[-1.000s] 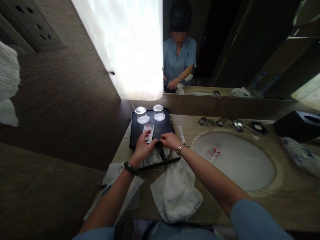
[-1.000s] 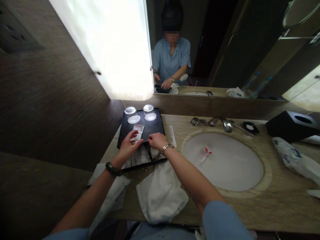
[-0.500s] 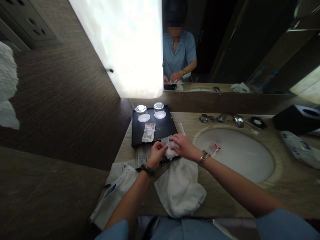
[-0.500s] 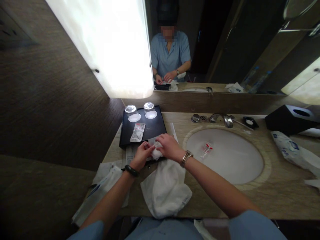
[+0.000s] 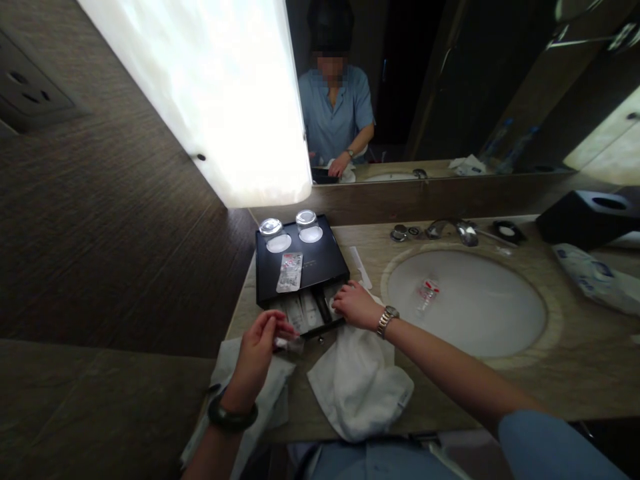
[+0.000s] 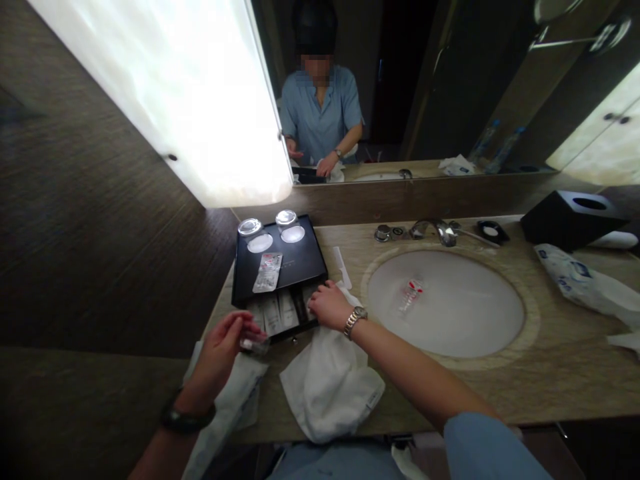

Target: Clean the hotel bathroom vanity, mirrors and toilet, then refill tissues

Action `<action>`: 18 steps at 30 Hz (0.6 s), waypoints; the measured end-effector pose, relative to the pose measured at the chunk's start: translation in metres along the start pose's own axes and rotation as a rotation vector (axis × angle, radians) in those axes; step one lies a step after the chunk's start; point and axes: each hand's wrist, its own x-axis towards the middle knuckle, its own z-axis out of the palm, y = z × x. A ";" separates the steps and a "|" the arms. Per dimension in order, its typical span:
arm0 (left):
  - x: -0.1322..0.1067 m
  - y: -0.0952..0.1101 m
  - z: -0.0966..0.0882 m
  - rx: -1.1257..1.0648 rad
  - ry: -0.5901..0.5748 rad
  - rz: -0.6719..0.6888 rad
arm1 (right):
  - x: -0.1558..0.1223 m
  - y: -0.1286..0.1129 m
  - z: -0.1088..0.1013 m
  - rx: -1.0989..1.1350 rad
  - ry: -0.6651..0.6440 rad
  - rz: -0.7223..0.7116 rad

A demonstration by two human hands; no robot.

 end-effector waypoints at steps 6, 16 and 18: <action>-0.069 -0.043 -0.002 -0.101 -0.039 -0.223 | 0.028 -0.004 -0.012 -0.102 -0.060 0.005; -0.044 -0.041 0.049 -0.062 -0.234 -0.044 | 0.042 -0.012 -0.020 -0.122 -0.283 -0.064; -0.033 -0.041 0.050 -0.058 -0.218 -0.011 | 0.037 -0.006 -0.025 -0.074 -0.228 -0.051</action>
